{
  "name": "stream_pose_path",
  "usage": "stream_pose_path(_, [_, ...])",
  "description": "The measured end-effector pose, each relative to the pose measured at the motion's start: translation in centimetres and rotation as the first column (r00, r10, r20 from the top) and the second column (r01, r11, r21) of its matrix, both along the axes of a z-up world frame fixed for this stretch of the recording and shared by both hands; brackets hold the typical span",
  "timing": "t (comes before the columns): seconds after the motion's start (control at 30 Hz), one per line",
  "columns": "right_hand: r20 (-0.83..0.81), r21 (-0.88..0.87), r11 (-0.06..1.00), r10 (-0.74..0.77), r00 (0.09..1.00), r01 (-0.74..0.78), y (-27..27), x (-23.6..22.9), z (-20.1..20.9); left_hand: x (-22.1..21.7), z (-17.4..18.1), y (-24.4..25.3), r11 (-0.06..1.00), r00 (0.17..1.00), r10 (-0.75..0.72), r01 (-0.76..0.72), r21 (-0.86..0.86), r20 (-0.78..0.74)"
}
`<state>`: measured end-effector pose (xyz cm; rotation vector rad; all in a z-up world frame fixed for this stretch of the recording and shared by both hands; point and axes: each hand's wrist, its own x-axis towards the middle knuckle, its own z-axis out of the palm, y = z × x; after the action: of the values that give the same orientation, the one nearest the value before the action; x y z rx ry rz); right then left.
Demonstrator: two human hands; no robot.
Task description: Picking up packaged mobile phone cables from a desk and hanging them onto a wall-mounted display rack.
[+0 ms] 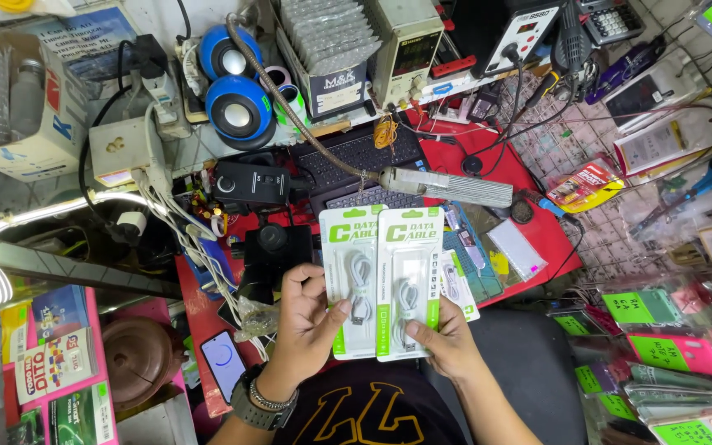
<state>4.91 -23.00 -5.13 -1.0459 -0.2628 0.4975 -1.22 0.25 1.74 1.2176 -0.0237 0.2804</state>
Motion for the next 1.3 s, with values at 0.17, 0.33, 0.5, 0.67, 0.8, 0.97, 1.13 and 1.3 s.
stream_pose_path(0.17, [0.021,0.026,0.999,0.018,1.000,-0.018,0.0,0.0,-0.1,-0.3,0.1,0.0,1.000,1.000,-0.012,0.013,0.026,-0.007])
stream_pose_path(0.33, [-0.077,0.113,0.993,0.055,0.996,-0.046,0.0,-0.1,-0.3,-0.4,-0.3,0.1,0.999,0.999,-0.006,0.008,0.045,-0.044])
stream_pose_path(0.5, [-0.054,0.151,0.986,0.072,0.996,-0.063,0.2,-0.4,0.3,-0.3,0.2,1.0,0.996,0.987,-0.085,0.084,-0.015,-0.139])
stream_pose_path(0.67, [0.057,0.012,0.978,0.209,0.976,-0.210,-0.6,-0.1,0.5,2.4,4.4,4.3,0.930,0.986,-0.067,0.116,0.349,-0.150])
stream_pose_path(0.8, [0.063,-0.152,0.957,0.258,0.964,-0.246,-1.4,-0.2,0.4,4.3,7.8,6.5,0.697,0.952,-0.078,0.264,0.667,-0.296])
stream_pose_path(0.97, [0.038,-0.176,0.949,0.271,0.962,-0.260,-1.6,-0.3,0.7,5.9,9.0,7.3,0.511,0.908,-0.270,0.417,0.752,-0.320])
stream_pose_path(1.13, [0.063,-0.145,0.953,0.277,0.959,-0.266,-1.6,-0.1,1.1,7.7,8.0,7.6,0.319,0.864,-0.340,0.479,0.818,-0.373])
stream_pose_path(1.3, [0.060,-0.099,0.962,0.261,0.963,-0.255,-2.0,-0.1,0.8,8.2,8.3,6.6,0.260,0.888,-0.264,0.442,0.859,-0.377])
